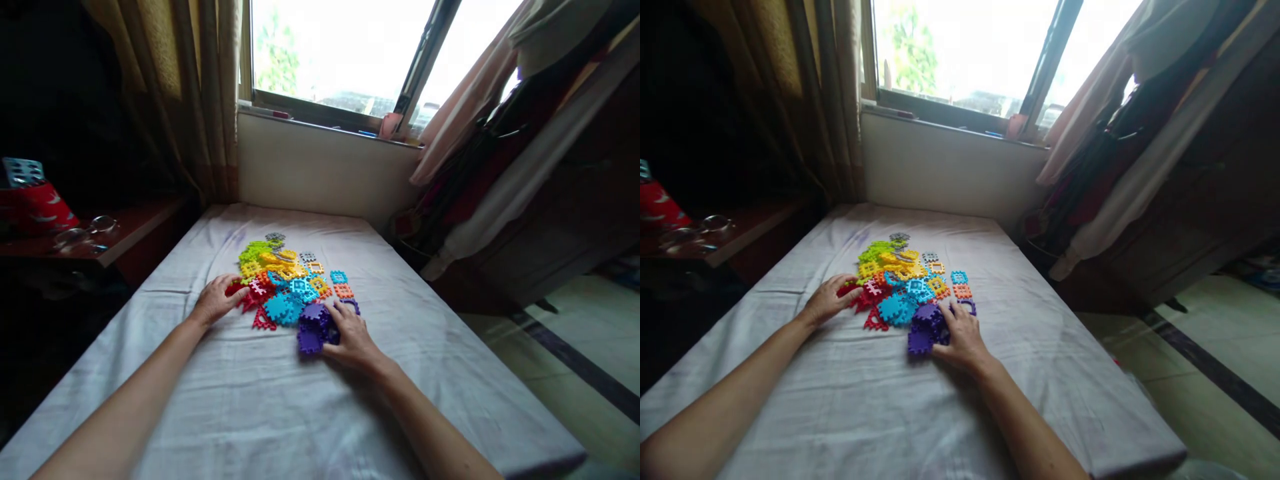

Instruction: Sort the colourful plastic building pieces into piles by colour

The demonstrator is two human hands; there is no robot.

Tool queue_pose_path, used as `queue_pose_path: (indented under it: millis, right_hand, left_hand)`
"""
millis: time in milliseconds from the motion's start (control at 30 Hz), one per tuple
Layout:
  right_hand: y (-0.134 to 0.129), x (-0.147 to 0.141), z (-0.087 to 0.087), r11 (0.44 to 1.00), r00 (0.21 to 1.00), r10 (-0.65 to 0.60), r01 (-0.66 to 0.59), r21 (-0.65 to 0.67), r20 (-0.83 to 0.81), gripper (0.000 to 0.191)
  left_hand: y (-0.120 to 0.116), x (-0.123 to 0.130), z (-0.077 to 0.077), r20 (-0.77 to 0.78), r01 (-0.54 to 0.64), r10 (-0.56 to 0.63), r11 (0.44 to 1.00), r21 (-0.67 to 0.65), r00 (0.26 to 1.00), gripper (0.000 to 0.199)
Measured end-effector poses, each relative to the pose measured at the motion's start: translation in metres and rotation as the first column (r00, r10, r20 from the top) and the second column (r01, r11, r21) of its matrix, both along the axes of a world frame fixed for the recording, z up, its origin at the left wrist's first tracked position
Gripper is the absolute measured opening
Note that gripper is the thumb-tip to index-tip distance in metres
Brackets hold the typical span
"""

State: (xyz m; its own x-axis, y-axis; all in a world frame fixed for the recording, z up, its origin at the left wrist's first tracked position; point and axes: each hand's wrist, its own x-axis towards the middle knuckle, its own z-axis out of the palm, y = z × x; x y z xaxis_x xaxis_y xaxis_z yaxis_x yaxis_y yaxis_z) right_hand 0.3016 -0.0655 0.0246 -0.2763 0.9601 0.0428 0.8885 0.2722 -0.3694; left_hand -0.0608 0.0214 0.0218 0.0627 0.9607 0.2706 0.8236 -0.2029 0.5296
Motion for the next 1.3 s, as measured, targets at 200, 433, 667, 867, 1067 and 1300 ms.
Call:
queue_pose_path:
  millis: [200, 433, 667, 867, 1067, 1300]
  right_hand:
    - [0.044, -0.086, -0.001, 0.976, 0.969, -0.074, 0.12, 0.185, -0.236, 0.076]
    - [0.112, -0.148, 0.034, 0.965, 0.915, 0.079, 0.028, 0.26, -0.395, 0.054]
    - [0.175, -0.123, 0.074, 0.979, 0.966, -0.18, 0.194, 0.063, -0.184, 0.055]
    - [0.161, -0.133, 0.053, 0.99, 0.996, 0.088, -0.09, -0.104, -0.025, 0.067]
    - [0.097, -0.114, 0.036, 0.928, 0.934, 0.356, -0.357, 0.107, 0.032, 0.07]
    - [0.103, -0.07, 0.03, 0.974, 0.969, 0.215, -0.222, 0.044, 0.121, 0.068]
  left_hand:
    - [-0.035, 0.008, -0.009, 0.065, -0.034, 0.033, 0.999, 0.004, 0.997, 0.07]
    - [-0.06, 0.024, -0.007, 0.148, -0.026, 0.018, 0.999, 0.048, 0.989, 0.076]
    - [-0.064, 0.038, -0.026, -0.021, 0.024, -0.021, 0.99, 0.136, 1.0, 0.098]
    - [-0.058, 0.04, -0.035, -0.068, -0.143, 0.152, 0.982, 0.121, 0.986, 0.075]
    - [-0.055, 0.033, -0.037, 0.162, -0.297, 0.268, 0.933, 0.202, 0.95, 0.06]
    - [-0.056, 0.036, -0.032, 0.215, -0.203, 0.151, 0.949, 0.243, 0.965, 0.062]
